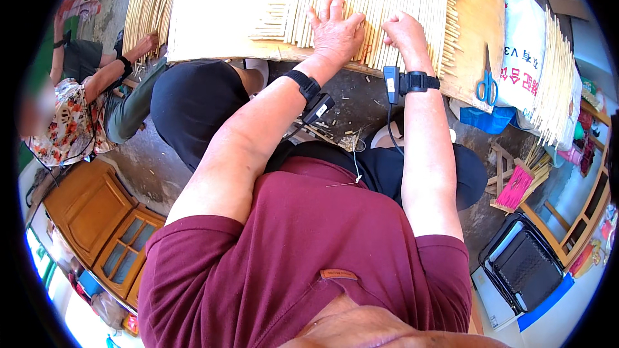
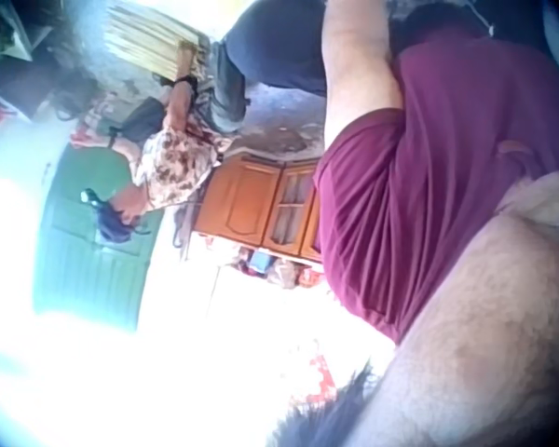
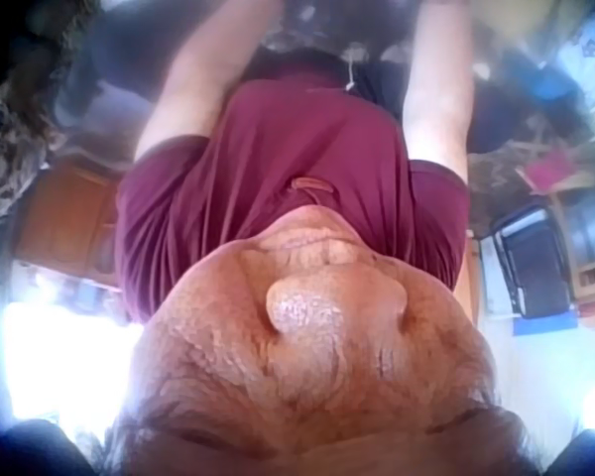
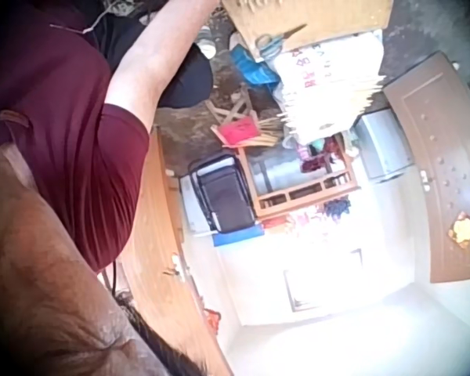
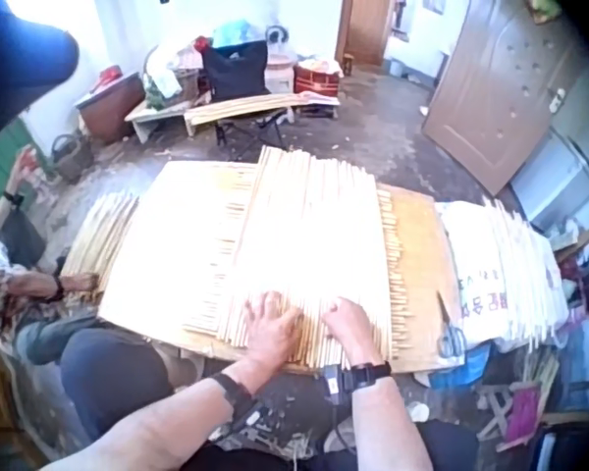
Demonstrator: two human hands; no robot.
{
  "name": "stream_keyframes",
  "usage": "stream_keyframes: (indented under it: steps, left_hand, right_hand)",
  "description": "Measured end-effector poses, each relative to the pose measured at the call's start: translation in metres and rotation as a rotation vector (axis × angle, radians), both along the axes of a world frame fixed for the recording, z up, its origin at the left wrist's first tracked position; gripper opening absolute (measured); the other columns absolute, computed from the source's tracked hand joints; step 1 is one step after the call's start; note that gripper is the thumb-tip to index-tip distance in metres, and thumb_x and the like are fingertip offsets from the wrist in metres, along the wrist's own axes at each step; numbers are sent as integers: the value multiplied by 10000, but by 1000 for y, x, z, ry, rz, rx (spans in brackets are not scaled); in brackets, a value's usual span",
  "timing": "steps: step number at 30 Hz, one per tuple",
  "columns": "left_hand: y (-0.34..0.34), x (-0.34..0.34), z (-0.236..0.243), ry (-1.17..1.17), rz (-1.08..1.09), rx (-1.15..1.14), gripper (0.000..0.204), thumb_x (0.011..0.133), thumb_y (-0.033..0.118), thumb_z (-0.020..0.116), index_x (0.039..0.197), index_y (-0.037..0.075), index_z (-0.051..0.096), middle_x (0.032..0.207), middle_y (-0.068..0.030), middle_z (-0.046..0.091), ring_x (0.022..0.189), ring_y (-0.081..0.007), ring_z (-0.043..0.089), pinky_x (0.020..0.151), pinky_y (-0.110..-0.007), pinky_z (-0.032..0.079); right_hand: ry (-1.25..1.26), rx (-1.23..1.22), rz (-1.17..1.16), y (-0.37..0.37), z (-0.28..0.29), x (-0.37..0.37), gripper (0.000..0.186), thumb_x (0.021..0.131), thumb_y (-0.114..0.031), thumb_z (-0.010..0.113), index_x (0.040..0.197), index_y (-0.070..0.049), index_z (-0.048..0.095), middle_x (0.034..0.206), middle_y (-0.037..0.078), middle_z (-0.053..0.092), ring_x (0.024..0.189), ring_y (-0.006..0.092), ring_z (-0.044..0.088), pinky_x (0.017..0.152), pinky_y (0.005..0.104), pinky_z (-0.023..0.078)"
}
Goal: The person is arranging and securing long thin bamboo or wooden sticks to create a mat.
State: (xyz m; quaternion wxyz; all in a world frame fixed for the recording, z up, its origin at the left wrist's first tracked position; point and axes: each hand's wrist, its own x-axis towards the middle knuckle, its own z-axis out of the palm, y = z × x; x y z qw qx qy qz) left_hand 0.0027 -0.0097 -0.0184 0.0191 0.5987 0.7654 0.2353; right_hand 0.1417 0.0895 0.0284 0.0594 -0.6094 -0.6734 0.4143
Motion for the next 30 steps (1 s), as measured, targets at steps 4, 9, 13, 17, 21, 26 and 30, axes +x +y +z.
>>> stream_keyframes:
  steps: [4,9,13,17,21,26,30]
  left_hand:
    - [4,4,3,-27,16,-26,279,833,290,663,1112,273,665,1408,-153,400,1386,-389,290,1110,-695,131]
    - [5,9,1,-78,53,-27,250,839,254,631,1086,216,633,1422,-179,372,1394,-415,260,1130,-681,99]
    - [2,9,2,-93,42,-47,259,843,249,624,1099,212,622,1423,-187,369,1396,-419,252,1132,-680,93]
    - [2,8,3,-88,41,-23,264,839,244,619,1100,208,619,1421,-192,371,1397,-421,249,1136,-675,92]
    - [3,8,5,-116,45,-32,282,827,241,615,1107,207,631,1430,-195,373,1404,-420,244,1140,-672,85]
    - [0,7,5,-100,16,-4,325,820,247,614,1138,271,677,1431,-164,411,1396,-413,279,1139,-671,101]
    - [-3,7,3,-42,-11,-6,321,833,273,616,1137,332,701,1441,-142,415,1387,-395,295,1127,-686,112]
  right_hand:
    - [27,9,-6,-2,1,0,103,826,-187,577,785,-104,622,627,42,667,598,156,674,619,320,494]
    - [-10,47,23,-6,2,-2,168,824,-254,584,787,-95,626,635,56,672,621,183,682,630,332,500]
    - [-103,53,70,-7,8,-6,269,805,-337,609,856,-82,674,713,104,703,732,262,711,702,372,530]
    - [-238,166,115,-7,6,-17,341,795,-334,621,977,-62,716,853,168,728,873,333,713,790,407,543]
    - [-383,151,151,-8,20,-37,427,802,-336,636,1076,-17,709,1008,234,712,984,382,690,849,434,540]
    - [-417,134,112,-9,20,-37,440,817,-359,654,1071,-3,703,1033,252,704,1006,388,684,868,440,538]
    - [-374,174,122,-11,15,-30,512,823,-370,661,1143,29,652,1065,274,690,1029,391,675,886,456,532]
